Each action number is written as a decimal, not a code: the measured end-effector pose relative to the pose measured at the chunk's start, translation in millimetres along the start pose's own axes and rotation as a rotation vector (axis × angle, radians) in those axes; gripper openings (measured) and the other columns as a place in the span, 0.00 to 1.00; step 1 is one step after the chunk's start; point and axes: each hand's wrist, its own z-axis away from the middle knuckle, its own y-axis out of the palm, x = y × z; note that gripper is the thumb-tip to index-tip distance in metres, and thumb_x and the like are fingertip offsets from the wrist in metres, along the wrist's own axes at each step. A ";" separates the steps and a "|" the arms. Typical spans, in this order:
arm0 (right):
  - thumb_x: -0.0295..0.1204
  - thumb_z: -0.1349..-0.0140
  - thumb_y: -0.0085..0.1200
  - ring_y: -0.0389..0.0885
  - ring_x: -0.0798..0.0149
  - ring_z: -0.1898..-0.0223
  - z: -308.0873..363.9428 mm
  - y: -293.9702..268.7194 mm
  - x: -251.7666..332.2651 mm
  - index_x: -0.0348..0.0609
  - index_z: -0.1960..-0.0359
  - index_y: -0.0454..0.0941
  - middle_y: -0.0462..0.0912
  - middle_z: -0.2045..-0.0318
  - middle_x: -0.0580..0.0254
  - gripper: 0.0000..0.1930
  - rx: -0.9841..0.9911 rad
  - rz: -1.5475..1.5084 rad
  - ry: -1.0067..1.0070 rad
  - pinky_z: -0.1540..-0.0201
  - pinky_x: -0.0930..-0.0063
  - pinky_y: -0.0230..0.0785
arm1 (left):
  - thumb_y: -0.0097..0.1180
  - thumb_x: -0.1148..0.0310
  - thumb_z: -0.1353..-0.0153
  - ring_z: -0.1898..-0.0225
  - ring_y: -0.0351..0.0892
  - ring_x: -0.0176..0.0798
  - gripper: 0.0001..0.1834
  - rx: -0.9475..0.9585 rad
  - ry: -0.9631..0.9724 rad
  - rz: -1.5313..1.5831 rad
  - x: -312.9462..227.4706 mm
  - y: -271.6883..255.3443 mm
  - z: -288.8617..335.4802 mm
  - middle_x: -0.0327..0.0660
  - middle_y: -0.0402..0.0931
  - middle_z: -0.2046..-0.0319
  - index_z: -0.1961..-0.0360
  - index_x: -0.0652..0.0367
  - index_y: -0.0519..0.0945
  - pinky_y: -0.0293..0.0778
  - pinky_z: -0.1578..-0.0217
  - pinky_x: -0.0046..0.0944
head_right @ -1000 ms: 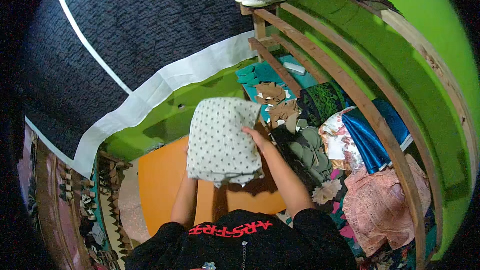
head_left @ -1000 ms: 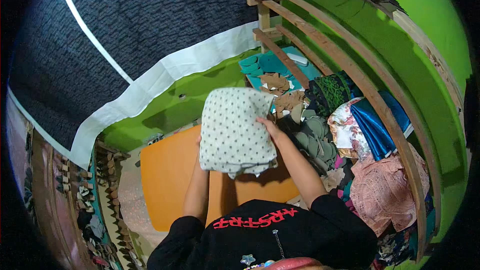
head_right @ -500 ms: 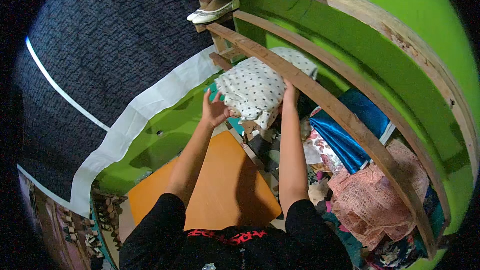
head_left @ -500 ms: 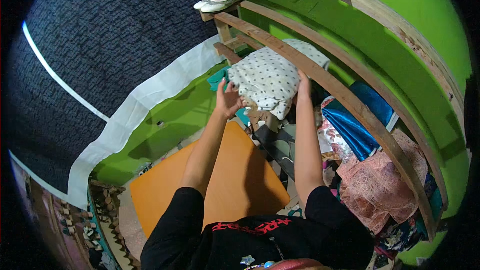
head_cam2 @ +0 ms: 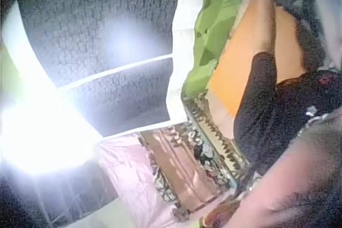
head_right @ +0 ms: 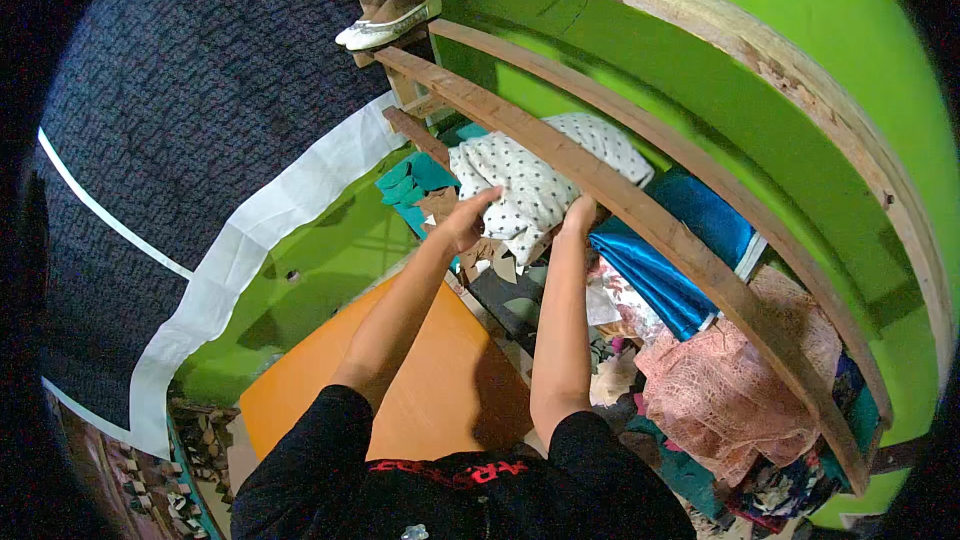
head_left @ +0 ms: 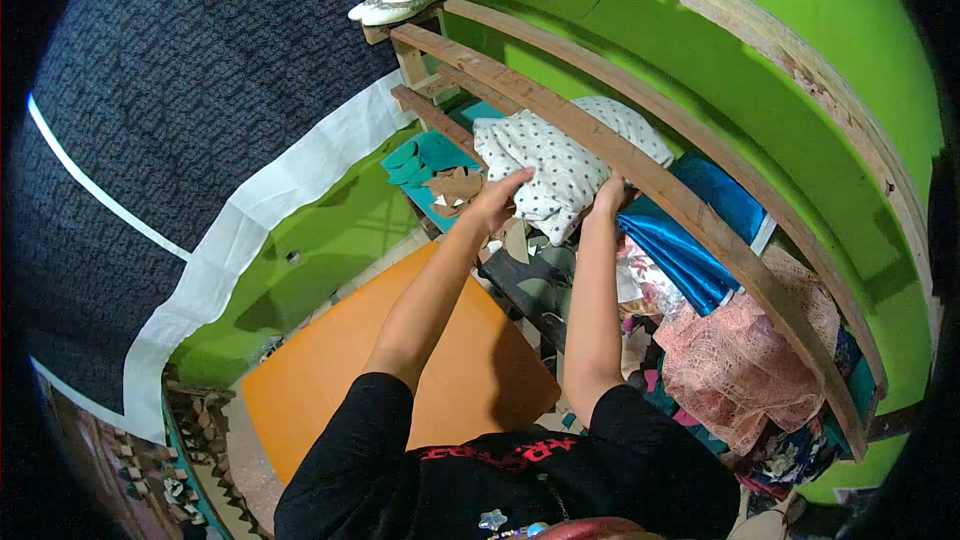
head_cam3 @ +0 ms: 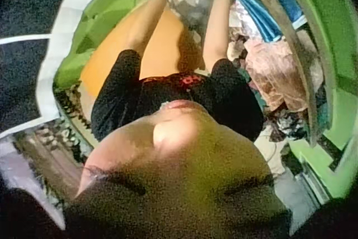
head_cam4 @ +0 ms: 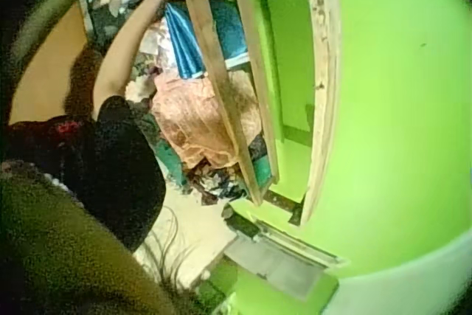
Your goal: Folding various pieces of fabric and organizing them on shelves.
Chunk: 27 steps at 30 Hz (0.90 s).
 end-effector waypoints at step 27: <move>0.28 0.52 0.48 0.56 0.46 0.47 139.2 -25.1 39.7 0.38 0.62 0.72 0.62 0.51 0.48 0.14 0.615 0.853 -0.966 0.45 0.55 0.46 | 0.59 0.67 0.58 0.54 0.66 0.45 0.39 -0.334 0.636 -0.422 94.4 74.7 -38.8 0.52 0.65 0.56 0.48 0.65 0.52 0.60 0.53 0.37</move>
